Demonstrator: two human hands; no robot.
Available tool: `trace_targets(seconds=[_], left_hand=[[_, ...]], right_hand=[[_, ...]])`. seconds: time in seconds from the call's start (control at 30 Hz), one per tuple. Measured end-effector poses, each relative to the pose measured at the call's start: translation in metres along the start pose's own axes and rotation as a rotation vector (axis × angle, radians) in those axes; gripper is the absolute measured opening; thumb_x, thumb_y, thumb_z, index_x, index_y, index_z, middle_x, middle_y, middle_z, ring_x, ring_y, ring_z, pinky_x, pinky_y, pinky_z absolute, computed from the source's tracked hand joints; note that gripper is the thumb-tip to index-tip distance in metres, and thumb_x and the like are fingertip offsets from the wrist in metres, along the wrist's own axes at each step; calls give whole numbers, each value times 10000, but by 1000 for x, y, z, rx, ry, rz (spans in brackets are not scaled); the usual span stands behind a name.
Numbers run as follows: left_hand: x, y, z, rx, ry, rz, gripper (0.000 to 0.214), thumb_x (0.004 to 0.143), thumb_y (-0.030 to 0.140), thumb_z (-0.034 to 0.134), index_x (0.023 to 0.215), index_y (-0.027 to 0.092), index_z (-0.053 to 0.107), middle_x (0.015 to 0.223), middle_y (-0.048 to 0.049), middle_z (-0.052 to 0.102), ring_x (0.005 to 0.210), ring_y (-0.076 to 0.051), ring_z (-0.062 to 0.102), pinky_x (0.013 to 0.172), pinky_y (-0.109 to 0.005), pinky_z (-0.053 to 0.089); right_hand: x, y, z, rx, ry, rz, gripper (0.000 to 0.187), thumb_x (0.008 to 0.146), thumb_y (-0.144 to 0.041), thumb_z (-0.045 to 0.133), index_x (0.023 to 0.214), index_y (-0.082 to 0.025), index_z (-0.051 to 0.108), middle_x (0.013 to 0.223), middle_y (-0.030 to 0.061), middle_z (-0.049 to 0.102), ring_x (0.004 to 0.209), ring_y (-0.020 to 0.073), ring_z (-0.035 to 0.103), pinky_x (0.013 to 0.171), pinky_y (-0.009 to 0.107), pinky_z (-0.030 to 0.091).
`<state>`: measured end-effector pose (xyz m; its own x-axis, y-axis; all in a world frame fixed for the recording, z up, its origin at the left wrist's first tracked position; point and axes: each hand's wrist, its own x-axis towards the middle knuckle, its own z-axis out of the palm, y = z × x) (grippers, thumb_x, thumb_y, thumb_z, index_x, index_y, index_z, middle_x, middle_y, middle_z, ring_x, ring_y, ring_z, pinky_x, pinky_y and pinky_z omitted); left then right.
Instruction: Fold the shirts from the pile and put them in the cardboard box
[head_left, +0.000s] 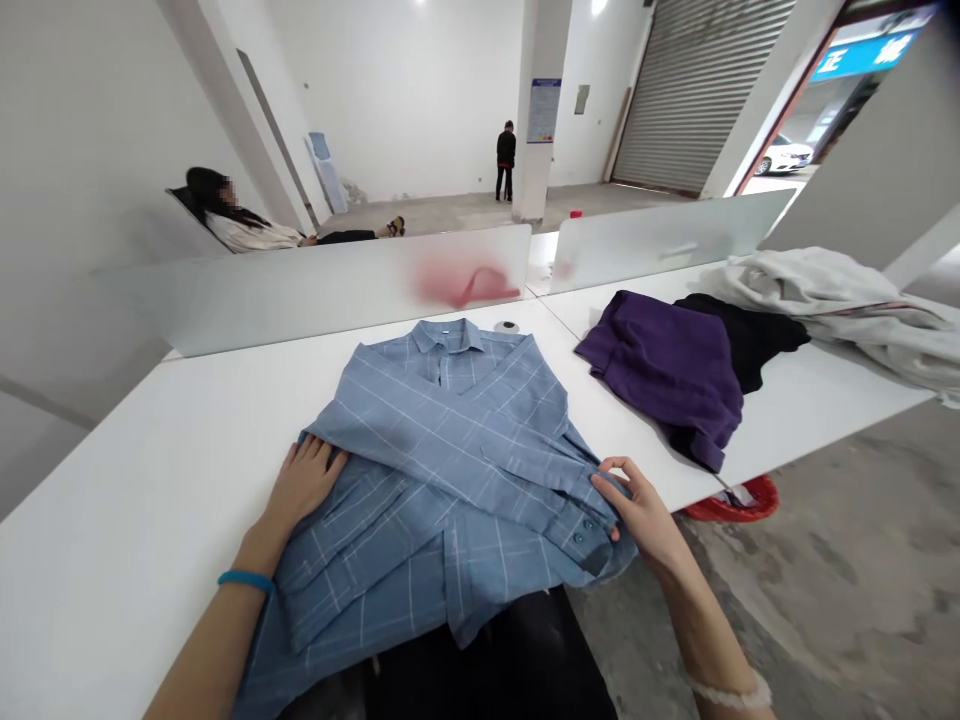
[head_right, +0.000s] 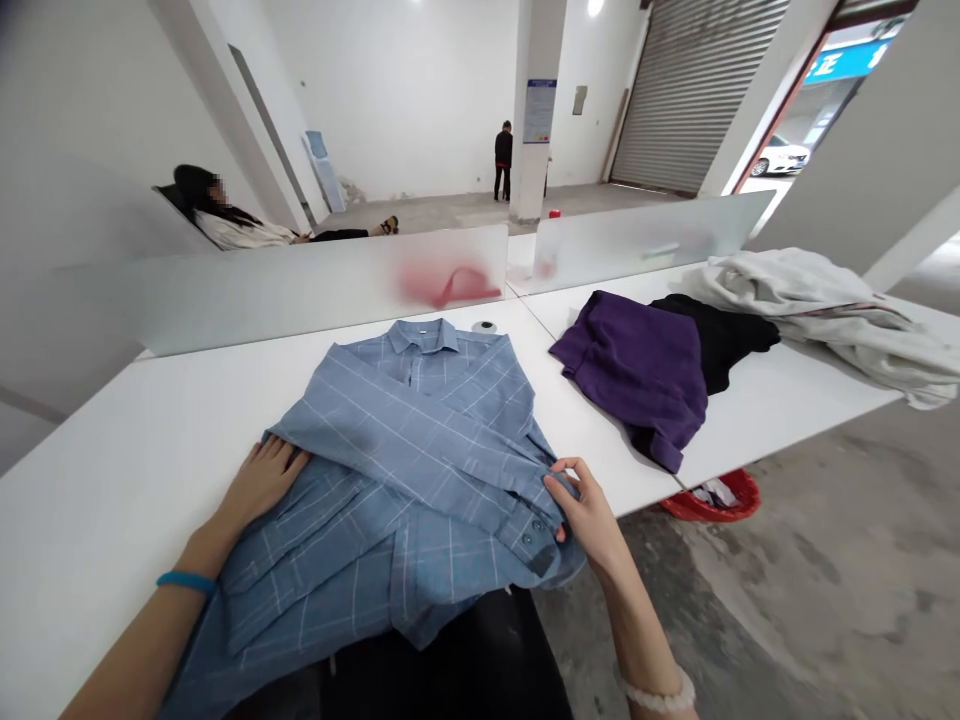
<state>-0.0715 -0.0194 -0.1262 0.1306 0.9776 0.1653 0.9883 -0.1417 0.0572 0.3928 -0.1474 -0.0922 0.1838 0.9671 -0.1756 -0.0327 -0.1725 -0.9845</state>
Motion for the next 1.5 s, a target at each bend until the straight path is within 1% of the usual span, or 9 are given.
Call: trace_targets(seconds=[0.13,0.47,0.57,0.67,0.8,0.9,1.07,1.23,1.5], left_hand=[[0,2,-9,-44,-45,-58,534,921,378,203,1323,115,436,1407,-175,470,1328,-291,391,1092,-595,221],[-5,11,-23,71,48,-123,427,917,297,259,1189,111,531,1193,-170,638,1107,-280,583,1052,-510,318],[-4,10,-28,91,16,-146,409,912,283,267,1135,116,566,1156,-167,658,1069,-285,601,1015,-492,353],[3,13,-42,174,37,-198,369,879,221,292,987,142,636,1026,-149,694,938,-286,637,863,-429,440],[25,38,-61,246,169,-204,411,892,229,262,893,136,663,962,-159,677,904,-299,624,784,-407,444],[48,73,-54,195,182,-36,445,913,259,254,1023,107,657,1013,-167,681,974,-296,613,875,-420,426],[73,109,-10,100,37,6,600,926,439,301,1382,71,429,1448,-198,422,1331,-362,373,1072,-547,266],[80,92,12,-27,-110,-87,712,919,545,249,1469,94,279,1540,-147,256,1419,-351,200,1120,-575,168],[97,66,16,-38,-76,-143,760,905,597,220,1468,90,285,1544,-157,250,1416,-372,192,1118,-590,151]], right_hand=[[-13,9,-10,40,-64,62,464,675,-505,739,931,-246,452,605,-108,467,363,46,384,299,170,362],[-14,-13,-5,286,-135,190,470,675,-527,728,929,-263,434,451,-126,414,265,56,348,257,143,262],[-22,-2,-10,17,-205,168,408,741,-559,654,964,-264,481,545,-85,491,326,97,455,323,213,394],[-31,7,-23,-427,-232,-35,338,838,-551,526,996,-259,584,757,18,630,542,177,613,544,327,532],[-20,2,-28,-876,17,-400,350,919,-438,389,1072,-267,654,1092,128,637,1015,294,610,871,466,497],[8,-12,-4,-1195,50,-570,360,924,-394,420,1198,-285,627,1365,126,498,1299,360,411,1021,586,357],[65,-22,65,-1322,-364,-634,532,964,-518,317,1444,-297,378,1545,94,251,1409,380,194,1070,632,256],[102,1,96,-1359,-450,-666,626,952,-593,222,1491,-279,264,1557,105,198,1420,392,113,1081,670,162],[138,3,114,-1400,-451,-783,604,961,-579,196,1488,-291,267,1551,84,233,1420,367,153,1090,644,176]])
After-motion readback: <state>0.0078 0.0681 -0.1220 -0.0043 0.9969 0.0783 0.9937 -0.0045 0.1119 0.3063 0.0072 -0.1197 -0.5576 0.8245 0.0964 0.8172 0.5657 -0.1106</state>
